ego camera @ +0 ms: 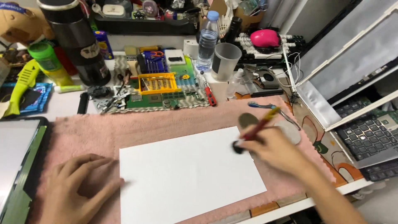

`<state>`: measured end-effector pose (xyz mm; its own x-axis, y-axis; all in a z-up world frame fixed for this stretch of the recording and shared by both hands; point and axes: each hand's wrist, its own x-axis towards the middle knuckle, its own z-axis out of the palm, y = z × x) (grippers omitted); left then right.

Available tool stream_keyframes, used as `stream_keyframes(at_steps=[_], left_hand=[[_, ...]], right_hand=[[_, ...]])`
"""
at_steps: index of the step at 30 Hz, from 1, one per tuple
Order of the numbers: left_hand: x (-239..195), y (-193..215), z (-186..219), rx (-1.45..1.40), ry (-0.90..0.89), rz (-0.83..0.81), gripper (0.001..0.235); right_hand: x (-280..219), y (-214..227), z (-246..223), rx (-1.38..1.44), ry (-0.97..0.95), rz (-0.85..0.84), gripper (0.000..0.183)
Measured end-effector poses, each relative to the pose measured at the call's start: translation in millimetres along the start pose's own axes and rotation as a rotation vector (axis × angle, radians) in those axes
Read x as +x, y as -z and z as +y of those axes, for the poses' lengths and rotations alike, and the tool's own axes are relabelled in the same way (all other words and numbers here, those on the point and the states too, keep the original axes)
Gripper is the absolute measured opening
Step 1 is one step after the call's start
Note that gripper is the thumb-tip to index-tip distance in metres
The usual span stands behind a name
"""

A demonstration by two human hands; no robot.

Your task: The person wipes a white sheet of paper on a pink towel using a grey scouring pad, a round white pad, and a brush. They repeatedly rub the paper surface, lift and flip the paper, and switch between tools to clean the sheet.

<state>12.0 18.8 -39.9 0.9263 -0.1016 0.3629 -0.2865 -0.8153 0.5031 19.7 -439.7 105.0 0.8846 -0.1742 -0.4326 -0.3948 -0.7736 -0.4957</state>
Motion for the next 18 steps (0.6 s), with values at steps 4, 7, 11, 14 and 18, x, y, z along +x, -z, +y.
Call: stream_keyframes(at_steps=[4, 7, 11, 14, 18], left_hand=[[2.1, 5.7, 16.0, -0.108, 0.024, 0.094, 0.028], [0.6, 23.0, 32.1, -0.191, -0.017, 0.185, 0.015], [0.8, 30.3, 39.3, -0.259, 0.086, 0.200, 0.026], [0.7, 29.1, 39.7, -0.276, 0.144, 0.194, 0.029], [-1.9, 27.5, 37.1, -0.232, 0.113, 0.207, 0.030]], right_hand=[[18.2, 6.0, 32.1, 0.049, 0.090, 0.131, 0.028], [20.5, -36.4, 0.8, 0.052, 0.219, 0.092, 0.019], [19.8, -129.6, -67.5, 0.227, 0.532, -0.130, 0.021], [4.2, -168.0, -114.6, 0.262, 0.903, -0.216, 0.017], [-5.8, -169.9, -121.4, 0.256, 0.958, -0.253, 0.017]])
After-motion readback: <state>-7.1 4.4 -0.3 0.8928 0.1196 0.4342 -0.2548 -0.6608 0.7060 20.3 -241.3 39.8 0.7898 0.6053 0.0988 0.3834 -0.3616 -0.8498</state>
